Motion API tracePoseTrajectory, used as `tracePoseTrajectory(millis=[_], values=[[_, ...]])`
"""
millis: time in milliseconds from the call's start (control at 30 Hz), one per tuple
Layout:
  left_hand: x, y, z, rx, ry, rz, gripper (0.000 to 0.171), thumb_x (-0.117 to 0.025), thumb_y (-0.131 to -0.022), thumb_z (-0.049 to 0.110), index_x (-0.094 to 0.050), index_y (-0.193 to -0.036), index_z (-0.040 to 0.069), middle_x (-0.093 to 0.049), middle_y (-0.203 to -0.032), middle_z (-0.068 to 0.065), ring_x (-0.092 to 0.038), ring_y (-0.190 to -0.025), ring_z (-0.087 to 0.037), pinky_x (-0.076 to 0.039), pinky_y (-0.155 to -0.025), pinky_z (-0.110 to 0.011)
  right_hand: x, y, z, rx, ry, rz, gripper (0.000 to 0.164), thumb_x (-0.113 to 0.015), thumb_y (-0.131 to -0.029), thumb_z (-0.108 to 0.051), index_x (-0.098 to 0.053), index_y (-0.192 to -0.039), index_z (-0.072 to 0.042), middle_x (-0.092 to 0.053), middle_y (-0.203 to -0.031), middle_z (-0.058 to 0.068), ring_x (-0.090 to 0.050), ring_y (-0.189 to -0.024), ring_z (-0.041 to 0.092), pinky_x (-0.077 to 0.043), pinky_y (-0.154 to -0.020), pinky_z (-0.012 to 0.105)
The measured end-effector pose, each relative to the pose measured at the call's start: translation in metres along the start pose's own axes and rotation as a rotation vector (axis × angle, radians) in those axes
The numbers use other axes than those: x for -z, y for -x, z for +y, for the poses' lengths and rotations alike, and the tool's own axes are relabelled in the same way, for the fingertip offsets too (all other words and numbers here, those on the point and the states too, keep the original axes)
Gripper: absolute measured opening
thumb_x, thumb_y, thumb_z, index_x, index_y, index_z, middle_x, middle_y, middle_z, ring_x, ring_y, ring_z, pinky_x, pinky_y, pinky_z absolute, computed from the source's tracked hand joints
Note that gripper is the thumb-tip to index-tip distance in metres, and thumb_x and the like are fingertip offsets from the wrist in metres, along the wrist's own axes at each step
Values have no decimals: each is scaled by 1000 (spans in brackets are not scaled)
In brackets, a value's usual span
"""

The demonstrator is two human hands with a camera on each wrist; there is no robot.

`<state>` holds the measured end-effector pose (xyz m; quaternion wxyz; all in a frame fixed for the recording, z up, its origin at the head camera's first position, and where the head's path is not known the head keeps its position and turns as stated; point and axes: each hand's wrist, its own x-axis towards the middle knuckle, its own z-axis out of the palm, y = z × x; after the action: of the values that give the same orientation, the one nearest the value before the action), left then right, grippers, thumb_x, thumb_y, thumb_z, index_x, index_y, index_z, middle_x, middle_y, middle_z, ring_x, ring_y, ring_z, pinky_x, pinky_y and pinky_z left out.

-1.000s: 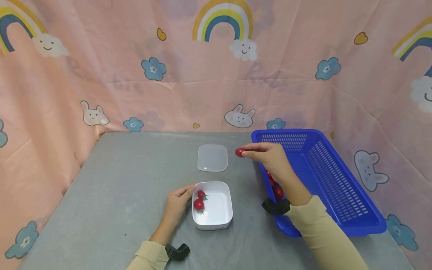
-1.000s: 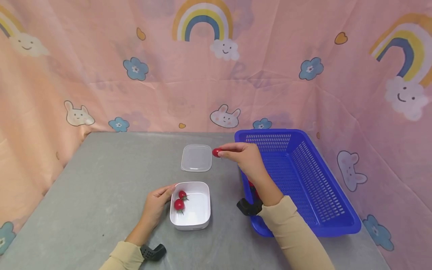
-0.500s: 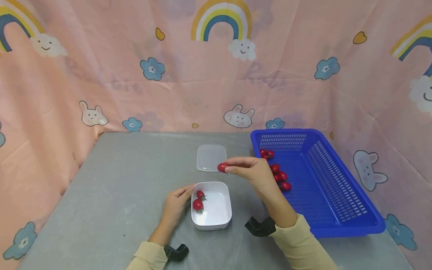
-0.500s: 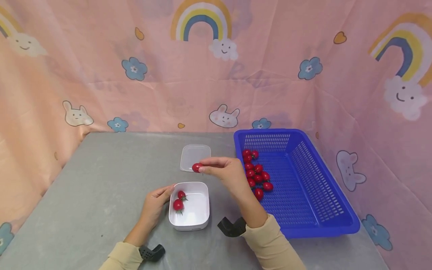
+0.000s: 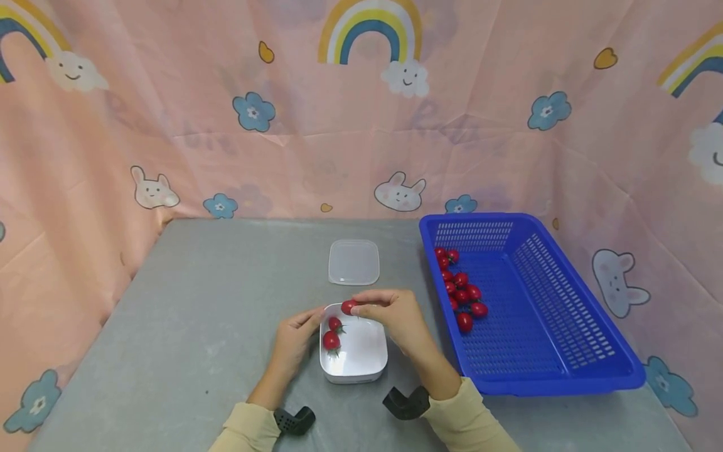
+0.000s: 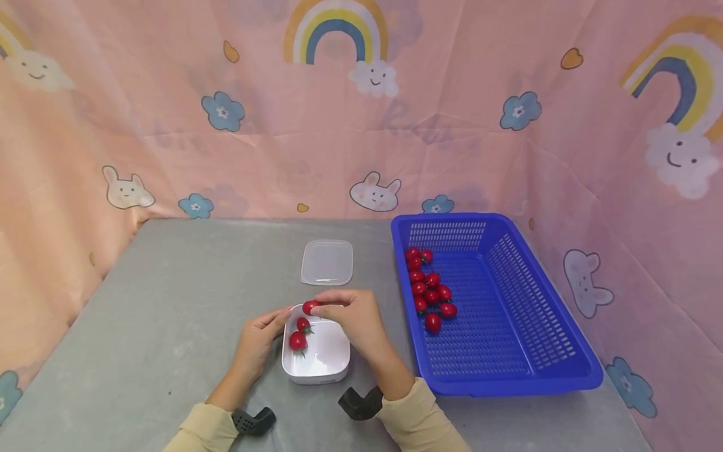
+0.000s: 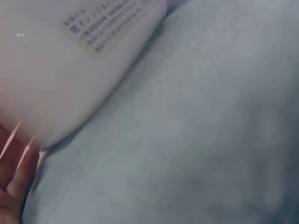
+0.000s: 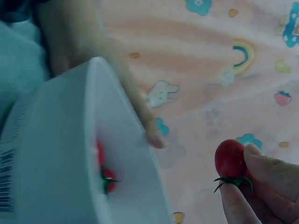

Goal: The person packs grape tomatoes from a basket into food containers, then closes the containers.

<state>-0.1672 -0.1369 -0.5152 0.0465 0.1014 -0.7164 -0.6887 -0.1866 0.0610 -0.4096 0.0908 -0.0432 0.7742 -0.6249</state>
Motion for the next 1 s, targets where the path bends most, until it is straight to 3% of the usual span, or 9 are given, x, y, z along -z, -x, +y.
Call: tracePoseTrajectory(millis=[333, 633, 1000], values=[[0, -1, -1, -2, 25, 3, 29, -71, -92, 20, -74, -109, -3, -75, -110, -15, -68, -90, 1, -54, -81, -18, -26, -7, 28, 20, 115, -41, 18, -84, -76, -10, -80, -92, -4, -78, -95, 11, -71, -96, 22, -55, -82, 31], [0, -1, -1, -20, -4, -6, 29, -70, -92, 20, -74, -110, -2, -74, -110, -17, -67, -89, 2, -54, -81, -17, -46, -9, 37, 136, 228, -30, 15, -83, -75, -5, -79, -88, 0, -78, -92, 12, -71, -97, 26, -56, -87, 41], [0, -1, -1, -15, 17, -2, 30, -71, -92, 21, -75, -109, -3, -76, -108, -14, -67, -90, 2, -53, -81, -17, -53, -9, 42, 188, 328, -43, 15, -84, -73, -1, -78, -87, 2, -78, -88, 12, -71, -89, 24, -58, -79, 32]])
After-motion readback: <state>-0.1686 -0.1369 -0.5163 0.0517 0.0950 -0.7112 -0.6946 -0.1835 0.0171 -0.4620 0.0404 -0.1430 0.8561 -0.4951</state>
